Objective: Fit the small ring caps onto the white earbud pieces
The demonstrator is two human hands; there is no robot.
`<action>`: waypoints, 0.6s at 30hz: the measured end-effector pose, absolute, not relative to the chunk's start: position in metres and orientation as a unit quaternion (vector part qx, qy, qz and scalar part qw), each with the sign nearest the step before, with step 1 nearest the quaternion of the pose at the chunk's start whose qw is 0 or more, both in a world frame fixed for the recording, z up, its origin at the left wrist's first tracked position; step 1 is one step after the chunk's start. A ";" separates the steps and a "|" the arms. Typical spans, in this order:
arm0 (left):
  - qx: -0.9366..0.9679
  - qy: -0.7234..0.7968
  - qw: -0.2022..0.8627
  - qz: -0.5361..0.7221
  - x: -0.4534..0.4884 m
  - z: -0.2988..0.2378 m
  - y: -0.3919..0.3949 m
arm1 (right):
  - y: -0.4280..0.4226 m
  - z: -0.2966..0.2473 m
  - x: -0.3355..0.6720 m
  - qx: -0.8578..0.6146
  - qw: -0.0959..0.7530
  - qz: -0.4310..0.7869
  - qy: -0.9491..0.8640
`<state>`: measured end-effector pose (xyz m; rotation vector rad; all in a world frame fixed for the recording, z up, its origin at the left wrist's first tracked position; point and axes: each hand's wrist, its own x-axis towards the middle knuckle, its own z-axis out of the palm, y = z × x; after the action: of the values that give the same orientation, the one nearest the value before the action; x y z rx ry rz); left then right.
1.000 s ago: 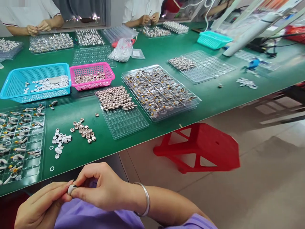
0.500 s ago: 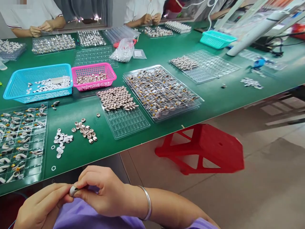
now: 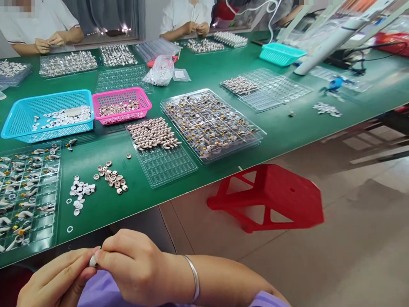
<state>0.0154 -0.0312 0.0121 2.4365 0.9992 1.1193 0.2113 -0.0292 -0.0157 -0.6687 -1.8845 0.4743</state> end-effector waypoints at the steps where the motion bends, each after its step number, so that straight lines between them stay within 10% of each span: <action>1: 0.840 0.347 0.141 0.391 0.015 0.011 -0.031 | -0.029 -0.016 0.211 -0.272 0.519 0.186 -0.789; 18: 0.836 0.331 0.147 0.412 0.005 -0.011 -0.033 | -0.024 -0.010 0.213 -0.275 0.526 0.193 -0.781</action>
<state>0.0046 -0.0328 -0.0107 2.4070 0.9517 1.1868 0.2128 -0.0239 -0.0101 -0.6578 -1.8675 0.4613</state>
